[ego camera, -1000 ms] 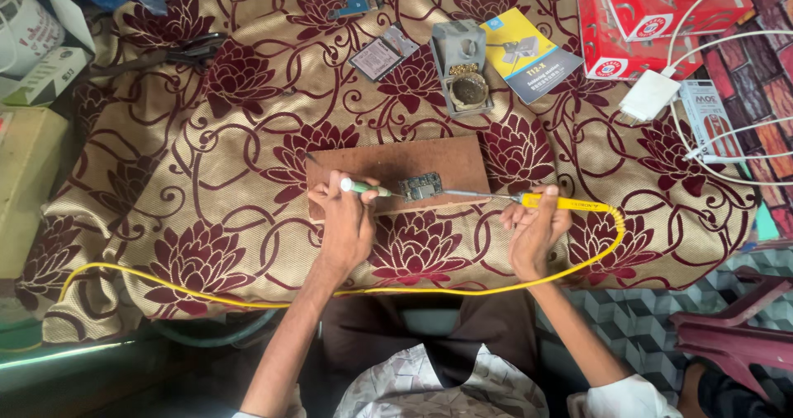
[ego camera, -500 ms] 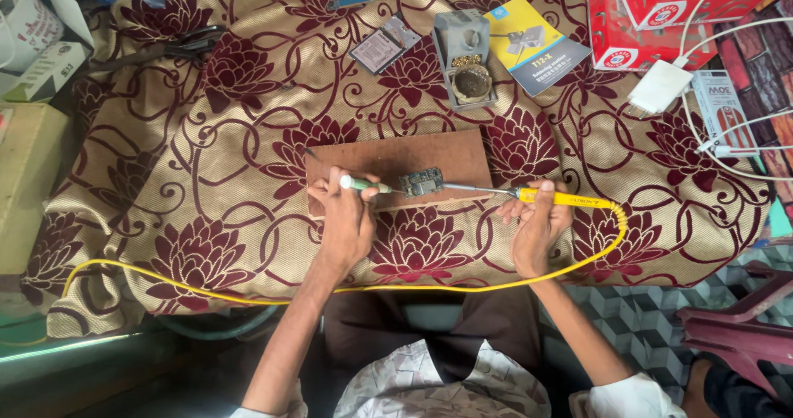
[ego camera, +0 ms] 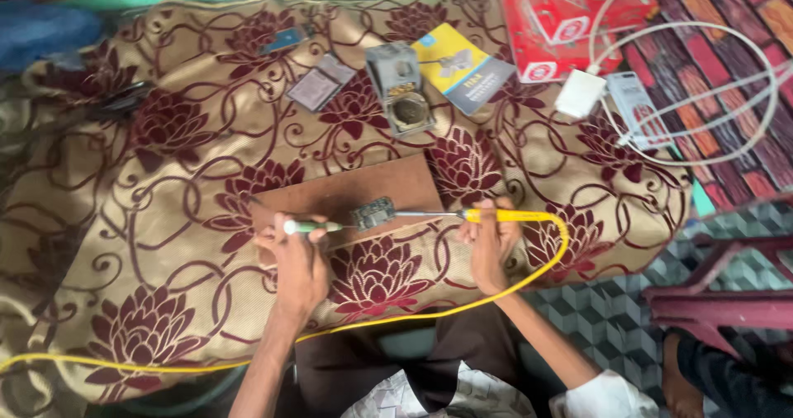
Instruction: The person uses a soldering iron and solder wire to attach components to a small circuit board placed on a wooden block. They repeatedly apply heat and solder to various points on the board while holding it steady with their other hand.
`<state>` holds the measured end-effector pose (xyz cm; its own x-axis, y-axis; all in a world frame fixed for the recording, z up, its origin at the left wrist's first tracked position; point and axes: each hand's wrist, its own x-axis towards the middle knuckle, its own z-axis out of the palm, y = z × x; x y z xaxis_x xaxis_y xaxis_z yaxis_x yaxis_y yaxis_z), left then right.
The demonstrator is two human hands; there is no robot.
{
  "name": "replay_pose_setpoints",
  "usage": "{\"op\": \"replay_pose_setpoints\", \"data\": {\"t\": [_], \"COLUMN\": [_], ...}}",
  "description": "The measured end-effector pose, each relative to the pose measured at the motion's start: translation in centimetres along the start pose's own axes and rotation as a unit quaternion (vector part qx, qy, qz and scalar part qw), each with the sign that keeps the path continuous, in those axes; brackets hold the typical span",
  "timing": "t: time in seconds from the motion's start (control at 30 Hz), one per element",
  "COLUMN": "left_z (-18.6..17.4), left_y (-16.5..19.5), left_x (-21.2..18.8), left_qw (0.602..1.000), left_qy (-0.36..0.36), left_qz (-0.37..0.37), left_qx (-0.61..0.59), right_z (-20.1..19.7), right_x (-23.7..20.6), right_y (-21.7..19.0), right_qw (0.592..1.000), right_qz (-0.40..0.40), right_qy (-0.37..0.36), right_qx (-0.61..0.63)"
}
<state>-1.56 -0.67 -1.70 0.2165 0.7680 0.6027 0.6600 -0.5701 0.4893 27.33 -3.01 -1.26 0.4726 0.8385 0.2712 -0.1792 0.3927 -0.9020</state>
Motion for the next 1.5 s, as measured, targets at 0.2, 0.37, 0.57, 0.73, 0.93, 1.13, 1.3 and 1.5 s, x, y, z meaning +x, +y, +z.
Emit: {"op": "replay_pose_setpoints", "data": {"t": [0.2, 0.37, 0.57, 0.73, 0.93, 1.13, 1.3, 1.5], "left_z": [-0.4, -0.5, -0.6, -0.7, -0.7, -0.6, -0.6, -0.6], "left_y": [-0.2, 0.3, 1.0, 1.3, 1.0, 0.8, 0.9, 0.8], "left_x": [0.2, 0.7, 1.4, 1.6, 1.6, 1.3, 1.3, 1.3], "left_qw": [1.000, 0.999, 0.999, 1.000, 0.999, 0.998, 0.998, 0.999], "left_qy": [0.017, 0.006, -0.001, 0.014, 0.014, -0.002, -0.010, 0.000], "left_qz": [0.014, -0.035, -0.039, -0.010, -0.027, -0.063, -0.055, -0.032], "left_qx": [-0.003, -0.015, -0.019, 0.000, 0.013, -0.008, 0.020, -0.010], "right_z": [0.7, 0.7, 0.6, 1.0, 1.3, 1.3, 0.9, 0.5], "right_x": [-0.1, 0.3, 0.6, 0.5, 0.5, 0.3, 0.2, 0.2], "right_y": [-0.6, -0.8, -0.9, -0.8, -0.8, -0.8, -0.7, -0.3], "right_qw": [1.000, 0.997, 0.994, 0.998, 0.997, 0.997, 0.995, 0.998], "right_qz": [0.010, 0.020, 0.037, 0.010, 0.039, 0.037, 0.058, 0.034], "right_qy": [0.014, 0.021, 0.032, 0.003, 0.041, 0.045, 0.046, 0.026], "right_qx": [-0.016, 0.070, 0.100, 0.067, 0.058, 0.057, 0.067, 0.049]}}
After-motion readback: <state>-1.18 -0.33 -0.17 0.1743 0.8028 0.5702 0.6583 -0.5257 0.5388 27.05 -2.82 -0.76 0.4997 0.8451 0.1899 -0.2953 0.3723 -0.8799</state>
